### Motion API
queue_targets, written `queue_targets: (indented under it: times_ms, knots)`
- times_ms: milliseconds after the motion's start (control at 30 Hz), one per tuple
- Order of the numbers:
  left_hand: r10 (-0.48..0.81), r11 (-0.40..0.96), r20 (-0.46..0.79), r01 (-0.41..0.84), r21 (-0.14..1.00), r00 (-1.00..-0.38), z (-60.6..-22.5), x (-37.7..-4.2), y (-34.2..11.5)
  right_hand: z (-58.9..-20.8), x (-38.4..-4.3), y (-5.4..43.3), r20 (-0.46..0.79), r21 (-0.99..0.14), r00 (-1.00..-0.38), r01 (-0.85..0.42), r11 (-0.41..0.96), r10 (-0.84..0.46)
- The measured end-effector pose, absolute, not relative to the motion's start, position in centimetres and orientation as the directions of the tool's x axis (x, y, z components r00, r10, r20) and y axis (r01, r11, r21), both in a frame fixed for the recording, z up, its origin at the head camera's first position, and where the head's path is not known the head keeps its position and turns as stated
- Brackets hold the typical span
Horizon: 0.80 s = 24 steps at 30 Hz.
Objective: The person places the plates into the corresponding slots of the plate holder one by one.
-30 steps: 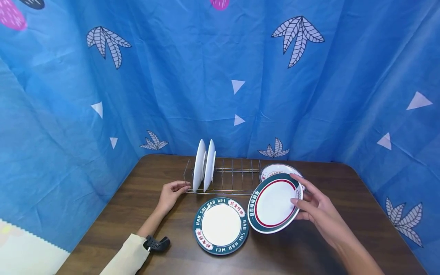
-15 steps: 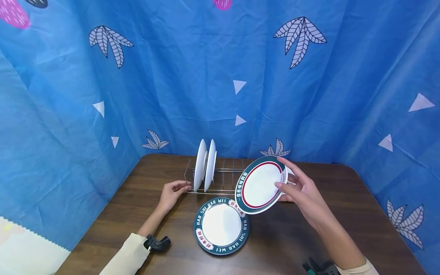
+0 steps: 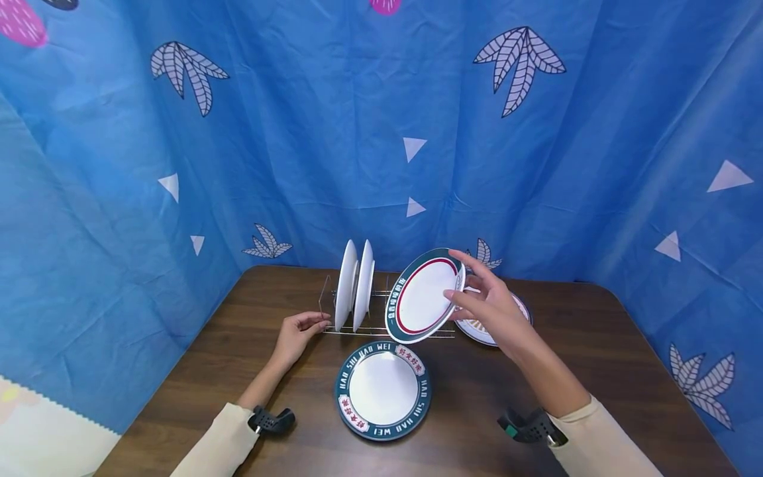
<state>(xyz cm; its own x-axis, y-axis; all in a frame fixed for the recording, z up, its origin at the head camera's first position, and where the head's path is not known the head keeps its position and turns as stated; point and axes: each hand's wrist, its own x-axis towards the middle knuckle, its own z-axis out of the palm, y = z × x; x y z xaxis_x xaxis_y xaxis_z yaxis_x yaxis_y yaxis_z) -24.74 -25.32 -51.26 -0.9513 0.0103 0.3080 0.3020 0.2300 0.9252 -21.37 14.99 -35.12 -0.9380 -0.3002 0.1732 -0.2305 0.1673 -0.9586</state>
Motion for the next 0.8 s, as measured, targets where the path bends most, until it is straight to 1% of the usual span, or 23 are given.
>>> queue_targets:
  times_ms: [133,300,533,800]
  knots:
    - [0.006,0.229,0.317,0.310,0.923,-0.948,-51.3,-24.8,-25.4,-34.7,-22.5,13.7,0.178,-0.953,-0.931,-0.244,0.181,-0.319]
    - [0.012,0.232,0.316,0.310,0.922,-0.949,-51.3,-24.8,-25.5,-34.6,-24.0,12.2,0.171,-0.958,-0.915,-0.241,0.157,-0.365]
    - [0.003,0.238,0.335,0.326,0.915,-0.942,-53.9,-26.3,-26.4,-35.3,-26.2,10.2,0.162,-0.953,-0.904,-0.247,0.173,-0.396]
    - [0.001,0.241,0.334,0.325,0.915,-0.942,-53.9,-26.5,-26.4,-35.2,-28.0,8.3,0.186,-0.932,-0.880,-0.299,0.205,-0.437]
